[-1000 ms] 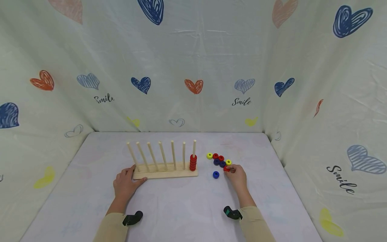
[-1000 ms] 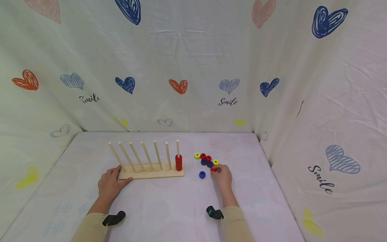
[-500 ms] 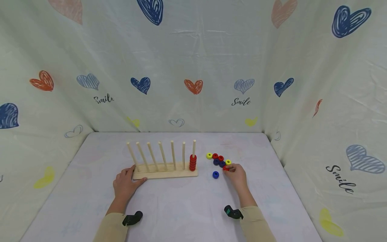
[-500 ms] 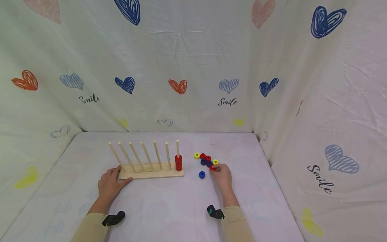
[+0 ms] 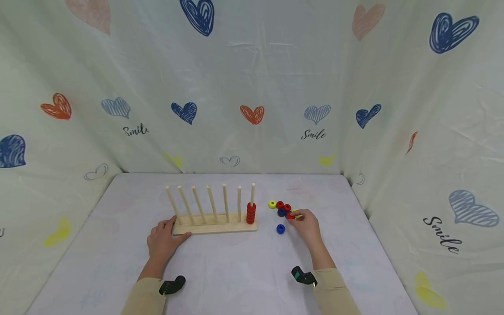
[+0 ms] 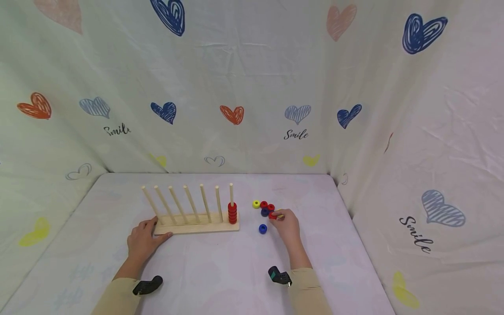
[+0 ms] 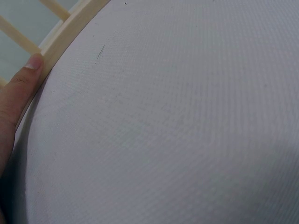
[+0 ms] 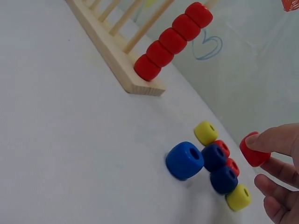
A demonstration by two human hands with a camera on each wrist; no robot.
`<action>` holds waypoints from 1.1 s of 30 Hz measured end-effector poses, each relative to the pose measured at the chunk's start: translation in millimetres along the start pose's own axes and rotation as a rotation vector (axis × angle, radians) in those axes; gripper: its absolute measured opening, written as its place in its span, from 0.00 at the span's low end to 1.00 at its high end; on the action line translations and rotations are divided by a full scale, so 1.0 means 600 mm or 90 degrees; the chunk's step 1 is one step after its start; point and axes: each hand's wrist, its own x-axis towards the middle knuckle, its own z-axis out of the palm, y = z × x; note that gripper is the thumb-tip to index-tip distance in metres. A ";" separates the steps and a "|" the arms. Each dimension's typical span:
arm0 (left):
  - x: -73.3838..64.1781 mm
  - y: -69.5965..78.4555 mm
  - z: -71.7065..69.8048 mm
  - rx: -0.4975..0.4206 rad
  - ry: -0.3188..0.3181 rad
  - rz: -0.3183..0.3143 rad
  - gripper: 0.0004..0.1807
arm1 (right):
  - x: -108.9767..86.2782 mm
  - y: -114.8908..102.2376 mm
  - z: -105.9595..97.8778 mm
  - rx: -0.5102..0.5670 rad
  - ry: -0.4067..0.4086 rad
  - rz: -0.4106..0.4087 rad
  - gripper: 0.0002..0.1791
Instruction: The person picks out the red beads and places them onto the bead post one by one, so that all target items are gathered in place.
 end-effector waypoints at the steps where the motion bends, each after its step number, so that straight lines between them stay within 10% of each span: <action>1: 0.000 0.000 0.000 0.000 0.000 0.000 0.51 | -0.002 -0.003 -0.001 0.001 0.002 -0.005 0.10; 33: -0.007 0.001 -0.003 -0.001 0.008 0.001 0.49 | -0.023 -0.094 -0.038 0.022 -0.033 -0.085 0.12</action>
